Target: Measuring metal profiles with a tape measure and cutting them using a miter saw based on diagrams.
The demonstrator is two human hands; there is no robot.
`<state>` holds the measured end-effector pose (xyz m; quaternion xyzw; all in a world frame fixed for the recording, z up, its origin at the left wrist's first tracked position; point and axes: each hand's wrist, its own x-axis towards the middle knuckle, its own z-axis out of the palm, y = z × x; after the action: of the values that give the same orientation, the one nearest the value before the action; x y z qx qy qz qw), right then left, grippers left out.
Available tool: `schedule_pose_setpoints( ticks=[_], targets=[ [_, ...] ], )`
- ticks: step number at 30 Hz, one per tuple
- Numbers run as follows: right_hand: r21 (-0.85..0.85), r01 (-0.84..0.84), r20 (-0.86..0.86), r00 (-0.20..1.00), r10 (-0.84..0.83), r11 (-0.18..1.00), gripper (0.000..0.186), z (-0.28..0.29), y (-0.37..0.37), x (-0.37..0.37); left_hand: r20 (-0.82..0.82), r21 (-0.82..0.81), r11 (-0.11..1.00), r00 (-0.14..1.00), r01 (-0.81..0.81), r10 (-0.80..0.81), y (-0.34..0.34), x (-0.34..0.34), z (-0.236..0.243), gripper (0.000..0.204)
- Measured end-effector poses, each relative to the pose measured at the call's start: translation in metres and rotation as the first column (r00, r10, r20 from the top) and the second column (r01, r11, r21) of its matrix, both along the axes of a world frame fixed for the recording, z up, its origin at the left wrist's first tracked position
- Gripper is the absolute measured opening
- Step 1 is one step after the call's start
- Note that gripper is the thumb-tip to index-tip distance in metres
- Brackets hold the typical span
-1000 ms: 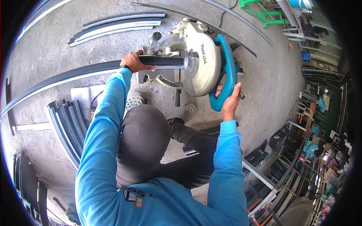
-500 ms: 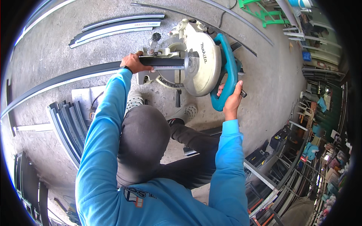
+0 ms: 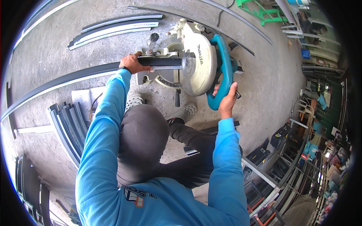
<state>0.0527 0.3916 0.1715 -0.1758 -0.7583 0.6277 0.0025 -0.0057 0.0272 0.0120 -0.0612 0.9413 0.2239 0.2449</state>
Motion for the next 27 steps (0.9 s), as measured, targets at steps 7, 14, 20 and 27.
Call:
schedule_pose_setpoints(
  ticks=[7,14,20,27],
  targets=[
    [0.009,0.017,-0.042,0.999,-0.016,1.0,0.064,-0.016,0.004,0.006,0.01,-0.024,1.0,1.0,0.02,-0.02,0.002,0.0,-0.001,0.106],
    [-0.05,0.039,-0.087,0.995,-0.044,0.998,0.048,-0.034,0.009,0.011,-0.004,-0.089,0.996,1.0,0.026,-0.027,0.006,-0.001,-0.001,0.106],
    [-0.073,0.029,-0.184,0.982,-0.042,0.997,0.044,-0.042,0.009,0.015,-0.057,-0.105,0.994,0.997,0.038,-0.044,0.01,0.002,-0.003,0.101],
    [-0.058,0.04,-0.216,0.975,-0.051,0.998,0.047,-0.045,0.01,0.02,-0.087,-0.099,0.995,0.995,0.031,-0.04,0.014,0.002,-0.009,0.101]
  ],
)
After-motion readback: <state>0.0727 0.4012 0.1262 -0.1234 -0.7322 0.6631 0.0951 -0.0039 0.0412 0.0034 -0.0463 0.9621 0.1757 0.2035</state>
